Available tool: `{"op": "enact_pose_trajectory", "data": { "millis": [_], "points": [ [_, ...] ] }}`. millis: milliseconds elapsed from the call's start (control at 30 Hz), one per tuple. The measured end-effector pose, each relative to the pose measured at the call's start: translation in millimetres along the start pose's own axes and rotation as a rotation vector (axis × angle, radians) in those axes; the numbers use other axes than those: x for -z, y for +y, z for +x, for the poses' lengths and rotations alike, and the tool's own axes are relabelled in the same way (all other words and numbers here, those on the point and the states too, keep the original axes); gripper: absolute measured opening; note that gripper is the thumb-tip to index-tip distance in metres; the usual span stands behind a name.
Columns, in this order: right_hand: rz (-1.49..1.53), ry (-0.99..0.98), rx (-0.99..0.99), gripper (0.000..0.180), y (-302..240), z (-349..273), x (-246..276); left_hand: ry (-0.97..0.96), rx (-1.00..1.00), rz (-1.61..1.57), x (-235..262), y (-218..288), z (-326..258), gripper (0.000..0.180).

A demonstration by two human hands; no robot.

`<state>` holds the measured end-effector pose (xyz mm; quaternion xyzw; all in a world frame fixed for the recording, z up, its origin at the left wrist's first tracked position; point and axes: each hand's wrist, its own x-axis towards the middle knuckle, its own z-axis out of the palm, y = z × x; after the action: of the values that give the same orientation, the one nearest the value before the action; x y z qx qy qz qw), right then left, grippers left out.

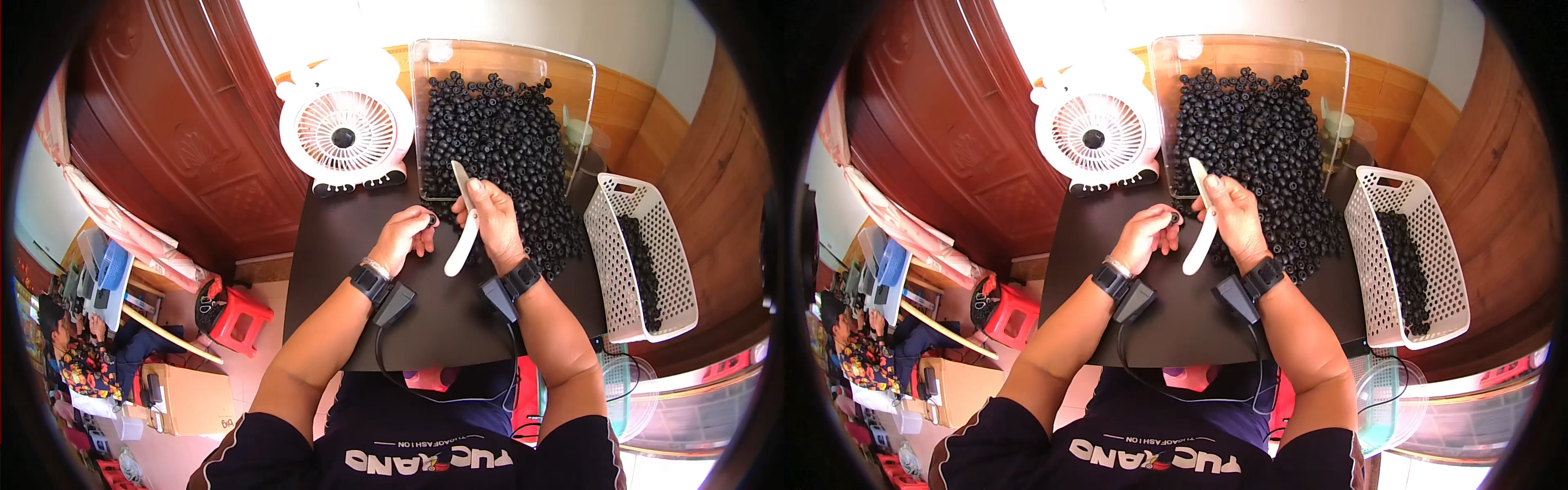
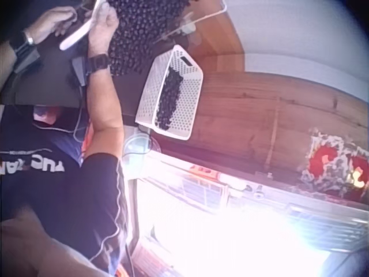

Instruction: The worker cuts flash and trims excess material from molded plastic beads using a small hand blade.

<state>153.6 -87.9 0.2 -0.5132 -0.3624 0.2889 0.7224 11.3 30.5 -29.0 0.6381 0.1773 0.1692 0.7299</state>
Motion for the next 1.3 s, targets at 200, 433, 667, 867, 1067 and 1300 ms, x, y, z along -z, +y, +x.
{"op": "enact_pose_trajectory", "data": {
  "millis": [200, 433, 667, 867, 1067, 1300],
  "points": [
    [0.152, -0.201, -0.035, 0.033, 0.7, -14.6, -19.2, -0.064, -0.052, -0.378, -12.6, 5.7, -7.4, 0.025],
    [0.167, -0.174, -0.054, 0.034, 3.0, -17.8, -26.8, 0.076, -0.074, -0.327, -18.0, 0.2, -2.1, 0.024],
    [0.067, -0.053, 0.000, 0.031, 11.2, -12.3, -17.9, 0.045, -0.062, -0.023, -17.3, 4.5, -2.0, 0.023],
    [0.151, -0.083, -0.002, 0.032, 5.9, -12.7, -20.5, 0.024, -0.139, 0.027, -15.2, 3.9, -2.5, 0.021],
    [0.041, -0.030, 0.009, 0.032, 7.3, -10.0, -11.5, -0.028, -0.139, -0.112, -13.1, 7.3, -3.4, 0.021],
    [0.165, -0.046, 0.069, 0.032, -5.5, -15.2, -22.9, -0.069, -0.174, -0.186, -16.3, 14.4, -9.3, 0.023]
  ]
}}
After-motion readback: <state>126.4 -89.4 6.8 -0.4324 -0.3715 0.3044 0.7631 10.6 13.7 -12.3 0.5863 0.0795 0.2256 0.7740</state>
